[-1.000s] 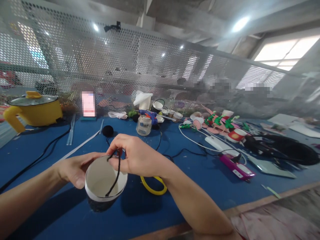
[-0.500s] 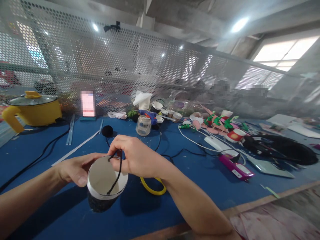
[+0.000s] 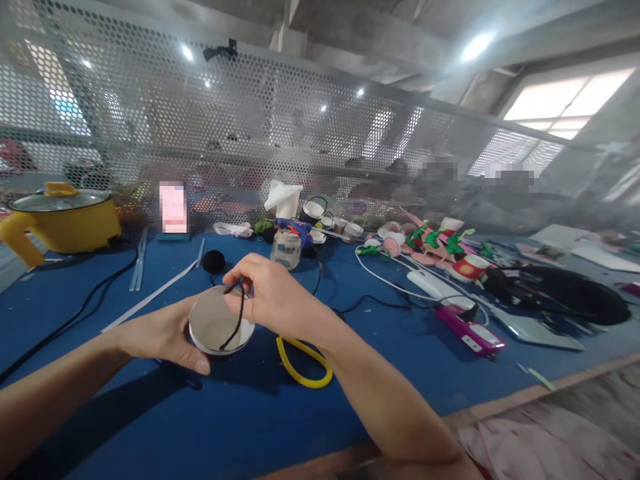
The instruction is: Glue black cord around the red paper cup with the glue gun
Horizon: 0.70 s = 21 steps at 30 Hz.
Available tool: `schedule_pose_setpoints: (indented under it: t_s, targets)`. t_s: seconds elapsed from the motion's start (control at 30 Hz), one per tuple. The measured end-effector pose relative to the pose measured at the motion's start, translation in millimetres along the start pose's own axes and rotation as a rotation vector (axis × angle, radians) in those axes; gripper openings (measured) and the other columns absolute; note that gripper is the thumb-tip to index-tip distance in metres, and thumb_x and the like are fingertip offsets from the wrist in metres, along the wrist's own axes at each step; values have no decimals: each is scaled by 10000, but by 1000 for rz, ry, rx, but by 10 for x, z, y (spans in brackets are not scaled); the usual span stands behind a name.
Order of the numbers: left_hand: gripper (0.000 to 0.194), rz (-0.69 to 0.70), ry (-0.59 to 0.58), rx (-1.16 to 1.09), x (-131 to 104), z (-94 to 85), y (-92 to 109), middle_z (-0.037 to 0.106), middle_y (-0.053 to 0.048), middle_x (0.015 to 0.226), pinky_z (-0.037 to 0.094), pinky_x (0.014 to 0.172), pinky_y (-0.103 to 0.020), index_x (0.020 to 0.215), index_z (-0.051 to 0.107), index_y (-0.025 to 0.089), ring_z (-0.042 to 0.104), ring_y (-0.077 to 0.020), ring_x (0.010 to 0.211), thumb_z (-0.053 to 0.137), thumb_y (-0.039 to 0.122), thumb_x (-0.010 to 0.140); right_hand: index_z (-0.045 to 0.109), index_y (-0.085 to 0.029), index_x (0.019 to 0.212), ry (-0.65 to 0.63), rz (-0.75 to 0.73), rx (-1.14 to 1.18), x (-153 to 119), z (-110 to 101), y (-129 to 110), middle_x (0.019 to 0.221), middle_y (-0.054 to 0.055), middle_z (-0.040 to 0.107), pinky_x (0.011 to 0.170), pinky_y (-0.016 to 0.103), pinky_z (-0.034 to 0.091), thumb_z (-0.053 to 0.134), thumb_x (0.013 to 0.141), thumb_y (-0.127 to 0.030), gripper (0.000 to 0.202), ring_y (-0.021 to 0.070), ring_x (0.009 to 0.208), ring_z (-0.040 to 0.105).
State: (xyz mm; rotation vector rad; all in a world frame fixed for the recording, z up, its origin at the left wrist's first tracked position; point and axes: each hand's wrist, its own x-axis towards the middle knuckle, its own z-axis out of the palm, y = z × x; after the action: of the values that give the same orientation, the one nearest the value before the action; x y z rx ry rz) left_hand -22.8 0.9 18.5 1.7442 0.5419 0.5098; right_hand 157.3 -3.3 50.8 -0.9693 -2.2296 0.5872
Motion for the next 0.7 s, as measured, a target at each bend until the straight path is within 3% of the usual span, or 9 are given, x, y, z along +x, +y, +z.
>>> schedule_pose_setpoints:
  t_s: [0.1, 0.2, 0.3, 0.4, 0.53, 0.7]
  targets:
    - [667, 37, 81, 80, -31, -53, 37, 521, -68, 1024, 390, 807, -336, 1121, 372, 161, 478, -230, 962, 718, 261, 560, 528, -139, 962, 91, 34, 84, -39, -83, 5, 934, 61, 536, 645, 243, 444, 548, 733, -232, 248, 107, 735, 512]
    - [646, 100, 194, 212, -74, -103, 88, 522, -52, 1019, 393, 810, -319, 1117, 373, 185, 486, -224, 961, 718, 251, 573, 546, -159, 853, 146, 31, 61, -136, -168, -54, 749, 13, 544, 562, 205, 419, 505, 771, -240, 122, 85, 628, 488]
    - [689, 148, 313, 338, -111, -124, 150, 520, -51, 1049, 391, 818, -322, 1142, 357, 208, 492, -238, 969, 727, 252, 562, 550, -176, 844, 10, -9, 30, -244, -195, -152, 556, -51, 460, 448, 167, 344, 497, 766, -188, 95, 49, 467, 402]
    - [711, 185, 408, 406, -133, -122, 208, 509, -57, 1075, 389, 822, -330, 1149, 348, 209, 490, -255, 978, 730, 259, 552, 522, -185, 930, -111, -39, 16, -300, -164, -230, 478, -96, 387, 419, 154, 299, 539, 739, -168, 193, 34, 405, 342]
    - [714, 191, 431, 467, -142, -111, 244, 498, -65, 1094, 390, 817, -321, 1154, 344, 203, 490, -256, 979, 729, 264, 556, 502, -178, 969, -99, -51, -50, -291, -106, -265, 474, -106, 377, 450, 156, 302, 557, 746, -191, 230, 35, 407, 342]
    - [695, 198, 416, 481, -140, -90, 232, 499, -77, 1107, 397, 812, -329, 1162, 356, 198, 494, -259, 978, 719, 263, 573, 503, -186, 891, -79, -76, -111, -276, -78, -272, 463, -103, 374, 470, 161, 302, 533, 760, -165, 137, 41, 406, 348]
